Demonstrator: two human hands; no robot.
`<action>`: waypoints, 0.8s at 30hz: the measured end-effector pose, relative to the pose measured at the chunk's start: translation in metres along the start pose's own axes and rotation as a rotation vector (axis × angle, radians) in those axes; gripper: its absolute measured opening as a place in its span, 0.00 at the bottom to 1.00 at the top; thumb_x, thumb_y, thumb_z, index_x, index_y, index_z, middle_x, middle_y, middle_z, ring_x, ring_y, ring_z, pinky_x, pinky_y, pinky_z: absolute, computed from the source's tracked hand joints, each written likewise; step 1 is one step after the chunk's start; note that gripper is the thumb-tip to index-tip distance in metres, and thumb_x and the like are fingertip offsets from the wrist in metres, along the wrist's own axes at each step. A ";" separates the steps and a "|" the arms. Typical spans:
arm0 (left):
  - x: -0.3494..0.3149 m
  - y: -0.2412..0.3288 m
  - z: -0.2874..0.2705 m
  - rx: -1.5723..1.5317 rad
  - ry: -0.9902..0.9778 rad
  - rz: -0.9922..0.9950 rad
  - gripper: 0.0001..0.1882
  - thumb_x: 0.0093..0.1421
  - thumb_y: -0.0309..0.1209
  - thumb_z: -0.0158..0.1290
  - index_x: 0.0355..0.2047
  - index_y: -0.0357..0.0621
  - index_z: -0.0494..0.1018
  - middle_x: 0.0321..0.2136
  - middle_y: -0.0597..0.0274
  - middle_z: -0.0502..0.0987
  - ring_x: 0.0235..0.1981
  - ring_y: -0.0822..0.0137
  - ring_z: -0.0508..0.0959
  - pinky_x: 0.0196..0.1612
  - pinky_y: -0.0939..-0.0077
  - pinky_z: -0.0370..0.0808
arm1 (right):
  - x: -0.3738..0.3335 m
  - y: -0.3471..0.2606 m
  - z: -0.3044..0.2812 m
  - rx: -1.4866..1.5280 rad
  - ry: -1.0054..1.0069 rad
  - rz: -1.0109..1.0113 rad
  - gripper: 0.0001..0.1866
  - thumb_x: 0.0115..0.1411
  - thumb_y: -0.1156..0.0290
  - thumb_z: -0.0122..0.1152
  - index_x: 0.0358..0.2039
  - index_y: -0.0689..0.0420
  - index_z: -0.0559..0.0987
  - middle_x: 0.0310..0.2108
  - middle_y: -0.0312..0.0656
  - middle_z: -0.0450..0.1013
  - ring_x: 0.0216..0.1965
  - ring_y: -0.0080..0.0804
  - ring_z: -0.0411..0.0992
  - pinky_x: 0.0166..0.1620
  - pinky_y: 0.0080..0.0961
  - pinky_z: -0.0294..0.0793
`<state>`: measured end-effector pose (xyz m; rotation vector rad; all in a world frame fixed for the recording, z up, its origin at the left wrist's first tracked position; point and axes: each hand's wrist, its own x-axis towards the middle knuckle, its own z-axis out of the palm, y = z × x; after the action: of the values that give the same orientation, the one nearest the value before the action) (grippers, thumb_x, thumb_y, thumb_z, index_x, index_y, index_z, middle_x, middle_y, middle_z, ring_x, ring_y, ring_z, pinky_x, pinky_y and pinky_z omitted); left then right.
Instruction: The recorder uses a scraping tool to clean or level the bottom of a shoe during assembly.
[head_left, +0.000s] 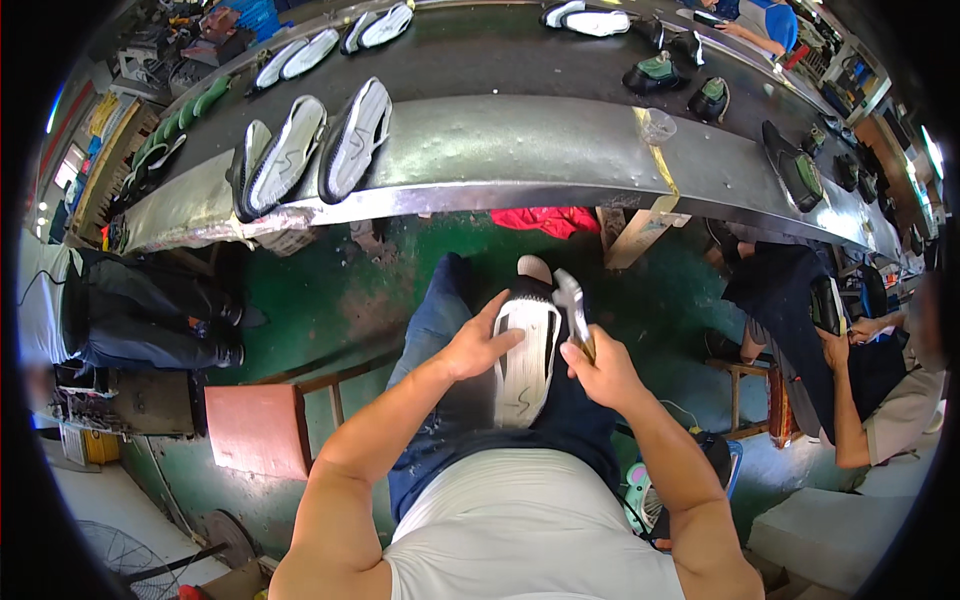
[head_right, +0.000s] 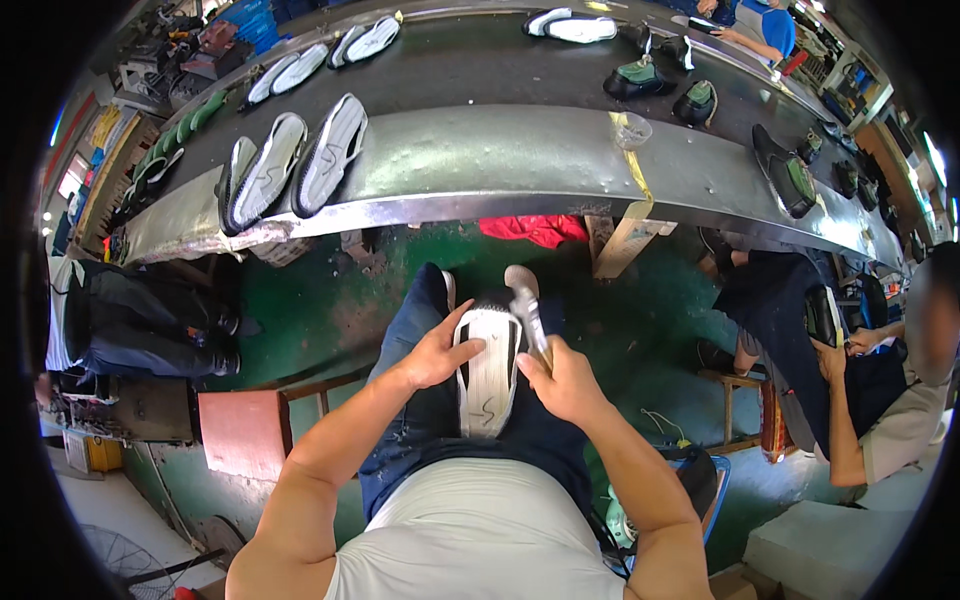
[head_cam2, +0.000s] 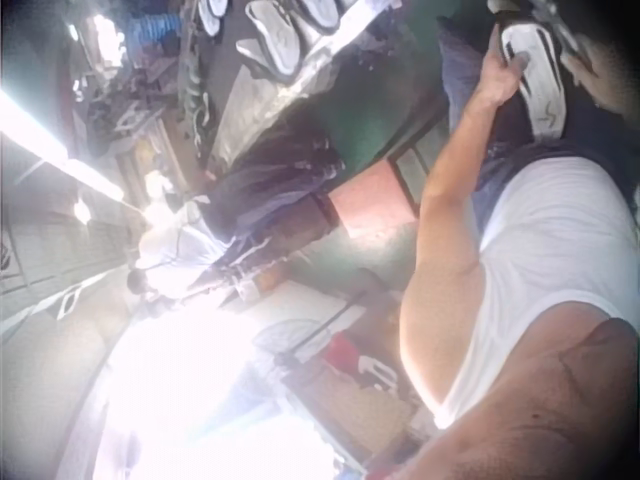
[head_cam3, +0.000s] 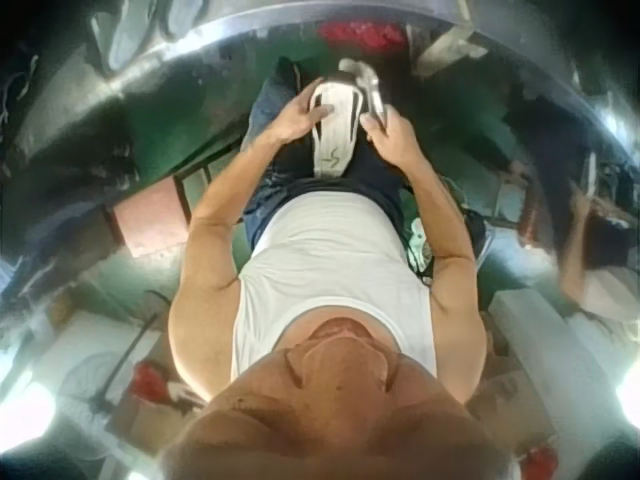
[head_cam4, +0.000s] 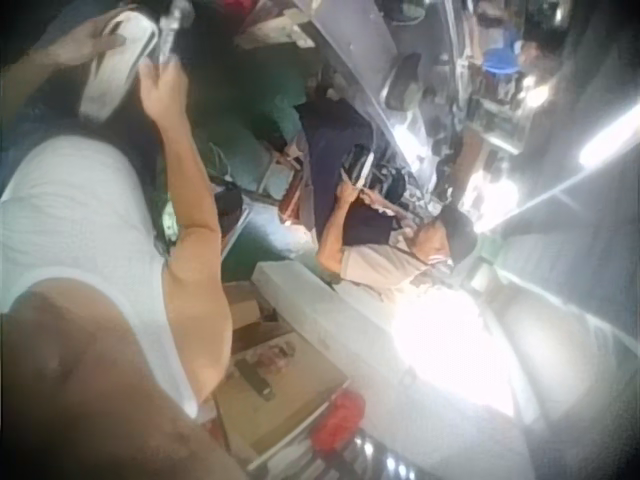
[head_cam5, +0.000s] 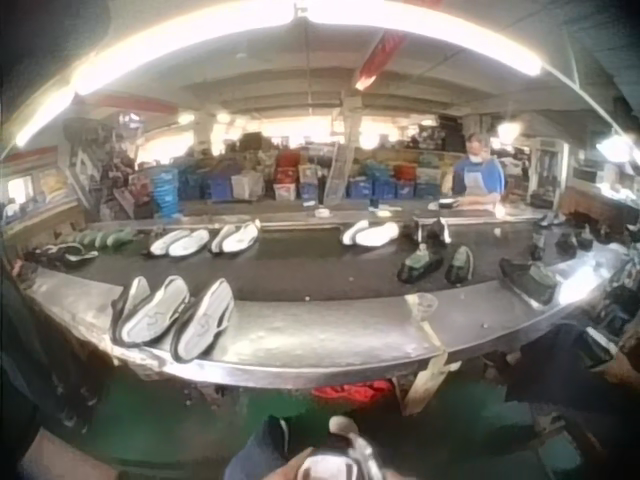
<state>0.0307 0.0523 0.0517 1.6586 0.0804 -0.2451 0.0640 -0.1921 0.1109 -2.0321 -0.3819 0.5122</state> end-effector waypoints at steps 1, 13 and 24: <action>-0.005 -0.011 0.007 -0.008 -0.006 -0.013 0.31 0.66 0.24 0.53 0.67 0.33 0.57 0.59 0.53 0.70 0.60 0.65 0.68 0.63 0.72 0.65 | -0.001 0.010 0.008 0.001 -0.005 0.016 0.24 0.64 0.52 0.61 0.36 0.65 0.72 0.23 0.49 0.76 0.29 0.47 0.79 0.36 0.39 0.76; -0.011 -0.011 -0.002 -0.398 -0.164 -0.442 0.46 0.51 0.15 0.46 0.72 0.47 0.52 0.57 0.60 0.72 0.56 0.67 0.73 0.58 0.77 0.69 | 0.017 0.064 0.040 -0.141 0.074 0.156 0.20 0.49 0.70 0.64 0.39 0.69 0.72 0.34 0.61 0.76 0.36 0.52 0.78 0.40 0.39 0.76; -0.054 -0.050 0.029 0.035 -0.146 -0.252 0.56 0.54 0.32 0.63 0.72 0.30 0.37 0.71 0.39 0.47 0.73 0.54 0.51 0.72 0.70 0.49 | -0.041 0.030 -0.026 -0.343 -0.379 -0.053 0.20 0.61 0.70 0.59 0.51 0.66 0.72 0.33 0.52 0.77 0.37 0.53 0.77 0.42 0.40 0.75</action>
<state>-0.0347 0.0341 0.0114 1.6593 0.1765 -0.5605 0.0436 -0.2448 0.1042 -2.2418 -0.7952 0.8500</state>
